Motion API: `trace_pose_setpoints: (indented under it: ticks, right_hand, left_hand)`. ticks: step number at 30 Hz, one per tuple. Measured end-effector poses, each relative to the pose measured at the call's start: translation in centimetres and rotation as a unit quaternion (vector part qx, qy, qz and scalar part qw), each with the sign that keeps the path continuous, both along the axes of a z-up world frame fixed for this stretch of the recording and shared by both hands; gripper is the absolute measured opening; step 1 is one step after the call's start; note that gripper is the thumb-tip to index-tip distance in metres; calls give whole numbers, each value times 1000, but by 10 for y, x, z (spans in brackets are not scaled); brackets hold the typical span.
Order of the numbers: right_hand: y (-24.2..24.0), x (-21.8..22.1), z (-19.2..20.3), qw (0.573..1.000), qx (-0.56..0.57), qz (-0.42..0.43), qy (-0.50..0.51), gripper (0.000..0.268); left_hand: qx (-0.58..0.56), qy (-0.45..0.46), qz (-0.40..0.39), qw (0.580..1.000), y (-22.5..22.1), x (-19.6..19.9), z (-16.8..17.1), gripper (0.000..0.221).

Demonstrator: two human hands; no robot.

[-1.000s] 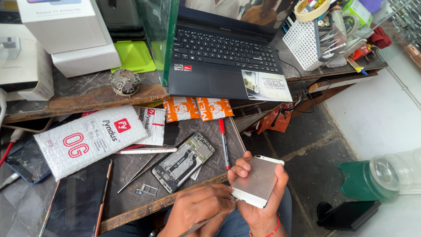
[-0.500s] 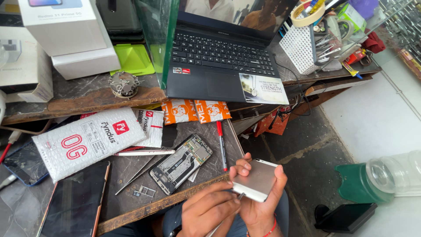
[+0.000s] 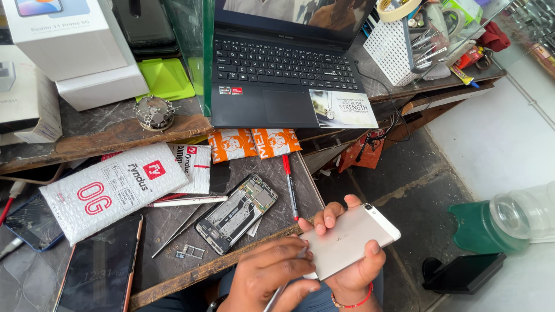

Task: The person uses a metal prying tool to carefully separate the back cover of a white smartphone. They work along the edges of the device to release the clips holding the cover, eventually lifting it off to expose the internal components.

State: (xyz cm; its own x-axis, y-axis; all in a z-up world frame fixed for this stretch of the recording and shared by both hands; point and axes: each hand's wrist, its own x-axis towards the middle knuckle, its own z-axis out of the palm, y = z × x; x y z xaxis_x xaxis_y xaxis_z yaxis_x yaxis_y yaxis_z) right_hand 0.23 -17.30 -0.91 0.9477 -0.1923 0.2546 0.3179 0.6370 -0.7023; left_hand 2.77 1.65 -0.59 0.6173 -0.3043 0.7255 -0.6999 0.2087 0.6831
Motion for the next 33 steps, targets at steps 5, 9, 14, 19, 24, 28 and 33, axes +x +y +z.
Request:
trace_pose_setpoints:
  ticks: [5,9,14,19,24,28,33]
  right_hand:
    - [-1,-3,-2,999,-5,10,-38,76]
    - [-1,-3,-2,998,-9,7,-67,76]
    - [5,-7,-5,993,-42,-53,-93,80]
    - [9,-15,-2,980,-80,-131,-124,85]
    - [10,-29,5,962,-142,-178,-149,87]
    - [-1,-40,1,951,-186,-183,-166,74]
    - [-27,-48,-17,948,-216,-131,-192,55]
  left_hand:
    - [-27,-8,9,1000,0,2,0,26]
    - [-56,-23,3,998,-4,1,-2,24]
    - [-91,-26,76,993,-18,-2,-9,17]
    - [-92,54,134,985,-27,-17,-16,17]
    - [-107,164,172,966,-37,-31,-23,26]
    - [-130,230,141,954,-40,-31,-31,32]
    - [-147,286,137,937,-44,-33,-40,35]
